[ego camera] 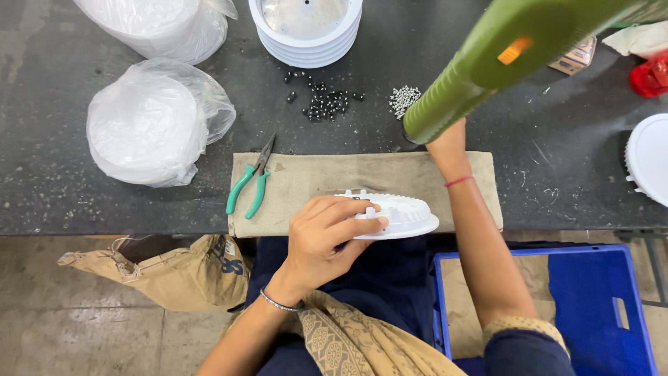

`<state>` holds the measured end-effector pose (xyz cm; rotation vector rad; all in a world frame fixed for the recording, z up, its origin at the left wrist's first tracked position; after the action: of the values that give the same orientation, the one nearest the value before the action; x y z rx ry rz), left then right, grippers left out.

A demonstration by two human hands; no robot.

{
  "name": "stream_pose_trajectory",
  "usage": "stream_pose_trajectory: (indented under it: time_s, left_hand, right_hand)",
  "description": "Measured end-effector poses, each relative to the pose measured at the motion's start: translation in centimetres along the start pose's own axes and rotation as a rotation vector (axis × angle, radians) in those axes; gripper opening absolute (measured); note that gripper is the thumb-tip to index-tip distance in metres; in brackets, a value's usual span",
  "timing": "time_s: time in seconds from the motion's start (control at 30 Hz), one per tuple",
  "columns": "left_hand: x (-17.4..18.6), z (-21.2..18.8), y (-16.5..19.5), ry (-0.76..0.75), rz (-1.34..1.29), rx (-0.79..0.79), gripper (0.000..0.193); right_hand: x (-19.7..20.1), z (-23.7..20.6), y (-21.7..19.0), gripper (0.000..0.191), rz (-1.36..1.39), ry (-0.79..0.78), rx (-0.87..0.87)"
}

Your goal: The person assembles round white LED ceiling light fixtures at a workbench. They pick up a round housing, fit small black terminal components into its center, drive screws with a green electric screwdriver, press a diffuser cover onto the housing, and place finished fixtures onto a stack.

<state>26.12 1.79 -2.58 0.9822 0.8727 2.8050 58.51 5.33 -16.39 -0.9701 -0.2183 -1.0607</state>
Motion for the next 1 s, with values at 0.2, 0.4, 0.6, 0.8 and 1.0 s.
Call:
stream_pose_trajectory:
  time_s: [0.2, 0.4, 0.6, 0.8, 1.0]
  left_hand:
    - [-0.2, 0.0, -0.3, -0.007, -0.004, -0.004, 0.031]
    - [-0.1, -0.2, -0.4, -0.014, -0.005, 0.003, 0.031]
    - [0.1, -0.4, -0.4, -0.012, -0.029, -0.004, 0.032]
    - [0.1, -1.3, -1.5, -0.017, -0.079, 0.027, 0.042]
    - [-0.3, -1.7, -2.1, -0.043, -0.099, 0.075, 0.051]
  right_hand:
    - [-2.1, -0.5, 2.6, 0.006, 0.273, -0.107, -0.108]
    - [-4.6, 0.3, 5.9, 0.012, 1.064, -0.057, -0.421]
    - [-0.5, 0.8, 2.8, 0.016, 0.106, -0.161, -0.514]
    - [6.4, -1.2, -11.1, 0.013, 0.670, -0.400, -0.619]
    - [7.2, -2.1, -23.4, 0.011, 0.579, -0.779, -0.254]
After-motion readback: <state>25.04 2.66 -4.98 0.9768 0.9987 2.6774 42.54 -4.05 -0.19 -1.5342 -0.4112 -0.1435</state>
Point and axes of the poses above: each hand's wrist, its own z-axis towards the middle knuckle, its own x-axis out of the back of the hand, y = z × x, the point moved 7 cm from there along z, towards the middle knuckle, and after that the axes turned 12 degrees about z, right-handed, at the moved point
